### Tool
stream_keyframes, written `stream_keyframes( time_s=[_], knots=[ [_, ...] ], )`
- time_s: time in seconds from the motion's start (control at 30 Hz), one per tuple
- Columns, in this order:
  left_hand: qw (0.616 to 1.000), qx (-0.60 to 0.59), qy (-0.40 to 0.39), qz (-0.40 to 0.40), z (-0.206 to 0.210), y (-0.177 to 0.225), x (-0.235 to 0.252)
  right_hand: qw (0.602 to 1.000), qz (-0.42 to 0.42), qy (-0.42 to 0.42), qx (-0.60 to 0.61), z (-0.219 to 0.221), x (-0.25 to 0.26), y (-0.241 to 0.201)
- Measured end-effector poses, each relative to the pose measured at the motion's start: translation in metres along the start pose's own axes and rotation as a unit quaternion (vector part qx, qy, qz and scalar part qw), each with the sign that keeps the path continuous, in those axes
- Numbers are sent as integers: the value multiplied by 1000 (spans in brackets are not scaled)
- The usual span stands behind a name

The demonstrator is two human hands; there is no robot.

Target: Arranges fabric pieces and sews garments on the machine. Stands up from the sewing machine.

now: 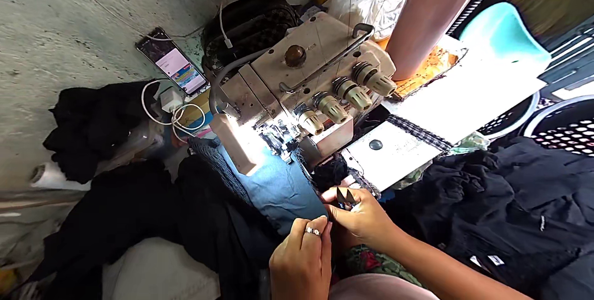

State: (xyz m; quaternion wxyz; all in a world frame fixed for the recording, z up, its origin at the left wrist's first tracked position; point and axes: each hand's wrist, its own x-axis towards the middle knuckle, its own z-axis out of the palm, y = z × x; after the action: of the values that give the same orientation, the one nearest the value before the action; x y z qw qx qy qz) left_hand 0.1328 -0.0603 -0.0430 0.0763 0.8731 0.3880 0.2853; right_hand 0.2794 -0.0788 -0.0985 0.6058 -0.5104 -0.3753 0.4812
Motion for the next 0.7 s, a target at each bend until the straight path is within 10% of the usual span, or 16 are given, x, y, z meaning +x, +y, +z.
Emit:
stream_keyframes(
  time_s=[0.47,0.7],
  knots=[
    [993,-98,-63,18,-13,-77,68,998,57,17,33,2,2,-12],
    [990,-137,-19,-9,-18,-38,18,1000,5,18,19,-3,-16,2]
  ],
)
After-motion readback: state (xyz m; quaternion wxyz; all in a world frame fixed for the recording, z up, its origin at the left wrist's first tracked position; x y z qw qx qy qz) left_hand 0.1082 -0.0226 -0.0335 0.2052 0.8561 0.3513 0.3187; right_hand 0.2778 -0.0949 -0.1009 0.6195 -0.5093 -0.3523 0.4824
